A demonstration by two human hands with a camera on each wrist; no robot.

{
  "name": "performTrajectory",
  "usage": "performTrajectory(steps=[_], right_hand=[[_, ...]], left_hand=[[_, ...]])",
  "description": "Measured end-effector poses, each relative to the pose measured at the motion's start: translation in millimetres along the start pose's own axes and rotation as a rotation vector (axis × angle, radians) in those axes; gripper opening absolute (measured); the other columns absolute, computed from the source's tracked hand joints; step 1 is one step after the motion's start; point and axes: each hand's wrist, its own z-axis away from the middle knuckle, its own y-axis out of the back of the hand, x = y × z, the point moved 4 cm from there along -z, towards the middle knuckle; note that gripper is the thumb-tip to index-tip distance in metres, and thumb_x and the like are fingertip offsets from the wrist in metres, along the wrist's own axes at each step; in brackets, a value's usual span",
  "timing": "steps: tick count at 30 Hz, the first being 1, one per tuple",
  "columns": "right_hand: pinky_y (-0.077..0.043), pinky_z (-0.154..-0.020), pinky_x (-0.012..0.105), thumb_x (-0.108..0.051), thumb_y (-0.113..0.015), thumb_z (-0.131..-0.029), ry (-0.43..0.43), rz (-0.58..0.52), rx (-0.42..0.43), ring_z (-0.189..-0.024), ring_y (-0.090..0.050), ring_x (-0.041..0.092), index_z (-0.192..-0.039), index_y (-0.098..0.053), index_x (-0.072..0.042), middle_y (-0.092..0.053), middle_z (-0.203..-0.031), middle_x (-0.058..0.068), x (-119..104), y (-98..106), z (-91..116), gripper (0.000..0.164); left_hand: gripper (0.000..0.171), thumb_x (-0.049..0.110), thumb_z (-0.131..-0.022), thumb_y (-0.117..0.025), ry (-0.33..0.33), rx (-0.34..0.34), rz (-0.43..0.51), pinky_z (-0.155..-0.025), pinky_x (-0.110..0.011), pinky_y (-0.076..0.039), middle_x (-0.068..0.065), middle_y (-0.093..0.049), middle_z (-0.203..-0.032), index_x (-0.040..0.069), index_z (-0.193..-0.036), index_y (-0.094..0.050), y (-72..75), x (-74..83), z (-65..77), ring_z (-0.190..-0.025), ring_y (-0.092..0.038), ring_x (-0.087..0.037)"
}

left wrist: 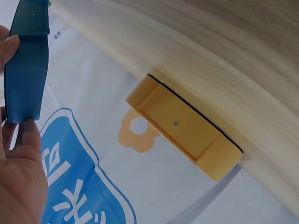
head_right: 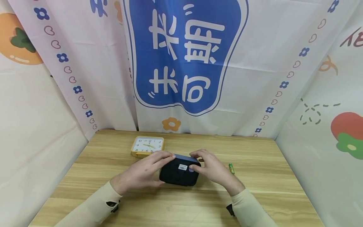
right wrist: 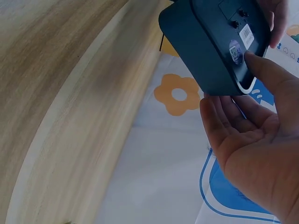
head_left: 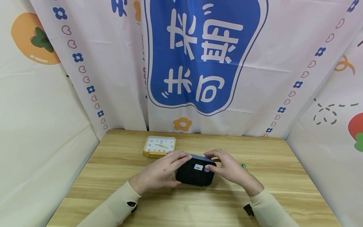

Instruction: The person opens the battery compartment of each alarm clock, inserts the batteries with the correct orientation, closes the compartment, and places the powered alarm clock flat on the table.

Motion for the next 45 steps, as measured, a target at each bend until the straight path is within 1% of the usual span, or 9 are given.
performTrajectory(steps=[9,16,20,28,33,37,40,43,45], right_hand=[[-0.064,-0.121,0.064,-0.028,-0.083,-0.113,-0.052,-0.097,-0.04,-0.136,-0.075,0.034,-0.148,-0.075,-0.007,-0.077,-0.148,0.013,2,2,1,0.042],[-0.071,-0.113,0.038,-0.018,-0.081,-0.113,-0.065,-0.198,-0.007,-0.136,-0.072,0.034,-0.148,-0.074,-0.001,-0.074,-0.149,0.02,0,2,2,0.039],[-0.07,-0.114,0.036,-0.014,-0.079,-0.114,-0.073,-0.204,0.036,-0.139,-0.072,0.036,-0.148,-0.073,0.0,-0.074,-0.149,0.021,-1,3,3,0.038],[-0.068,-0.118,0.039,-0.009,-0.078,-0.113,-0.043,-0.213,0.108,-0.142,-0.07,0.037,-0.151,-0.072,-0.002,-0.071,-0.152,0.02,-1,7,4,0.039],[-0.068,-0.115,0.033,0.0,-0.079,-0.11,0.016,-0.234,0.167,-0.143,-0.067,0.039,-0.15,-0.071,-0.002,-0.068,-0.154,0.02,-4,9,3,0.042],[-0.068,-0.115,0.03,0.005,-0.079,-0.108,0.066,-0.227,0.215,-0.145,-0.065,0.04,-0.151,-0.07,-0.001,-0.066,-0.155,0.021,-6,11,2,0.045],[-0.069,-0.115,0.031,0.007,-0.08,-0.106,0.104,-0.203,0.246,-0.144,-0.066,0.029,-0.151,-0.069,-0.001,-0.067,-0.154,0.021,-7,12,2,0.047],[-0.069,-0.114,0.032,0.007,-0.081,-0.105,0.13,-0.185,0.264,-0.143,-0.066,0.026,-0.151,-0.07,-0.001,-0.068,-0.154,0.021,-8,12,1,0.048],[-0.069,-0.114,0.032,0.007,-0.081,-0.105,0.143,-0.183,0.272,-0.142,-0.067,0.031,-0.15,-0.07,0.0,-0.068,-0.153,0.021,-8,12,1,0.047]], left_hand=[[0.109,0.026,-0.083,-0.111,-0.015,-0.004,0.007,-0.131,-0.042,-0.06,-0.007,-0.06,-0.17,0.01,-0.174,-0.052,1.7,-0.2,2.6,-0.159,-0.061,-0.027],[0.107,0.026,-0.085,-0.11,0.006,0.019,0.008,-0.131,-0.04,-0.06,-0.011,-0.059,-0.173,0.01,-0.174,-0.052,0.3,-3.6,5.3,-0.159,-0.062,-0.028],[0.109,0.025,-0.089,-0.107,0.067,0.017,0.051,-0.131,-0.042,-0.059,-0.01,-0.054,-0.18,0.015,-0.179,-0.046,-0.8,-6.9,6.3,-0.163,-0.061,-0.03],[0.114,0.019,-0.098,-0.099,0.318,0.02,0.281,-0.136,-0.051,-0.053,-0.009,-0.04,-0.191,0.021,-0.188,-0.029,-2.3,-15.0,8.6,-0.173,-0.049,-0.037],[0.111,0.011,-0.102,-0.093,0.45,0.031,0.593,-0.138,-0.044,-0.047,-0.008,-0.037,-0.193,0.016,-0.189,-0.024,-3.8,-19.5,6.7,-0.176,-0.044,-0.034],[0.103,0.015,-0.106,-0.09,0.549,0.05,0.805,-0.139,-0.043,-0.046,-0.01,-0.04,-0.191,0.019,-0.188,-0.029,-5.4,-21.4,6.8,-0.176,-0.044,-0.034],[0.095,0.016,-0.107,-0.089,0.613,0.078,0.933,-0.137,-0.045,-0.05,-0.016,-0.047,-0.187,0.02,-0.186,-0.036,-6.0,-21.8,6.9,-0.173,-0.049,-0.039],[0.085,0.012,-0.108,-0.087,0.644,0.119,1.033,-0.133,-0.042,-0.055,-0.025,-0.052,-0.181,0.01,-0.181,-0.043,-5.4,-21.6,6.0,-0.168,-0.054,-0.047],[0.079,0.01,-0.108,-0.086,0.661,0.14,1.062,-0.131,-0.039,-0.057,-0.028,-0.055,-0.178,0.004,-0.176,-0.048,-5.2,-21.5,5.7,-0.165,-0.056,-0.049]])
